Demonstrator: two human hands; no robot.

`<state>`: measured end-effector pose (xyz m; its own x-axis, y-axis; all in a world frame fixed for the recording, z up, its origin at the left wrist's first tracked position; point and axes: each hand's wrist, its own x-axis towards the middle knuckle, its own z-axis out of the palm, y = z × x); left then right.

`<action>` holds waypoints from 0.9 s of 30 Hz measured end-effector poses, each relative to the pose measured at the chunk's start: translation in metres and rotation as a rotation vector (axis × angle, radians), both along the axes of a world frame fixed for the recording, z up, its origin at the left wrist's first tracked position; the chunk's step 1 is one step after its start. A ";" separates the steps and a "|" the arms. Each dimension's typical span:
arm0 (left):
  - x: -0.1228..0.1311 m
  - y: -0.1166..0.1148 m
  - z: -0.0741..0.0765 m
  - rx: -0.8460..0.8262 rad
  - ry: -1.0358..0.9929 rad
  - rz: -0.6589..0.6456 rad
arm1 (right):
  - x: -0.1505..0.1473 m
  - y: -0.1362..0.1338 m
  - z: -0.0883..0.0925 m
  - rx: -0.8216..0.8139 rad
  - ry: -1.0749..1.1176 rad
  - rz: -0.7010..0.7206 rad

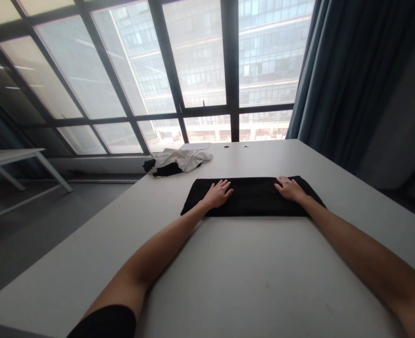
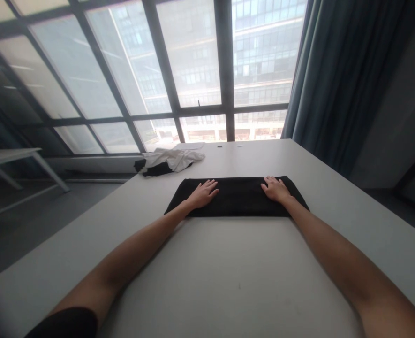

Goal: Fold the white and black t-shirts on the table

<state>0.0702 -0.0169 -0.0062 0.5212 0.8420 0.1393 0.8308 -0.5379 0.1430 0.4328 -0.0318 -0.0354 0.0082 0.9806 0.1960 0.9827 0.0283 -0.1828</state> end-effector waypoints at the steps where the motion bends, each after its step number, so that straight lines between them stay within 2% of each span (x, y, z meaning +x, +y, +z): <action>1: -0.006 0.005 0.002 0.022 0.004 0.051 | 0.000 0.000 0.000 0.001 0.001 -0.001; 5: -0.029 0.024 -0.001 -0.005 0.031 0.248 | 0.000 0.000 0.000 0.003 0.004 -0.003; 10: -0.040 0.037 -0.007 -0.013 -0.004 0.302 | 0.000 -0.001 0.001 0.004 0.003 0.000; 14: -0.063 0.049 0.004 0.061 -0.089 0.446 | 0.000 0.000 0.000 0.005 -0.001 0.001; 17: -0.090 0.063 0.012 0.043 -0.151 0.535 | 0.001 0.001 -0.001 0.005 -0.002 0.000; 20: -0.110 0.074 0.013 0.015 -0.221 0.598 | 0.002 0.002 -0.001 0.006 -0.002 0.000; 23: -0.115 0.080 0.010 -0.001 -0.302 0.655 | 0.002 0.002 -0.001 0.009 -0.002 0.002; 27: -0.109 0.083 0.005 -0.015 -0.413 0.690 | 0.003 0.002 -0.001 0.009 -0.007 0.001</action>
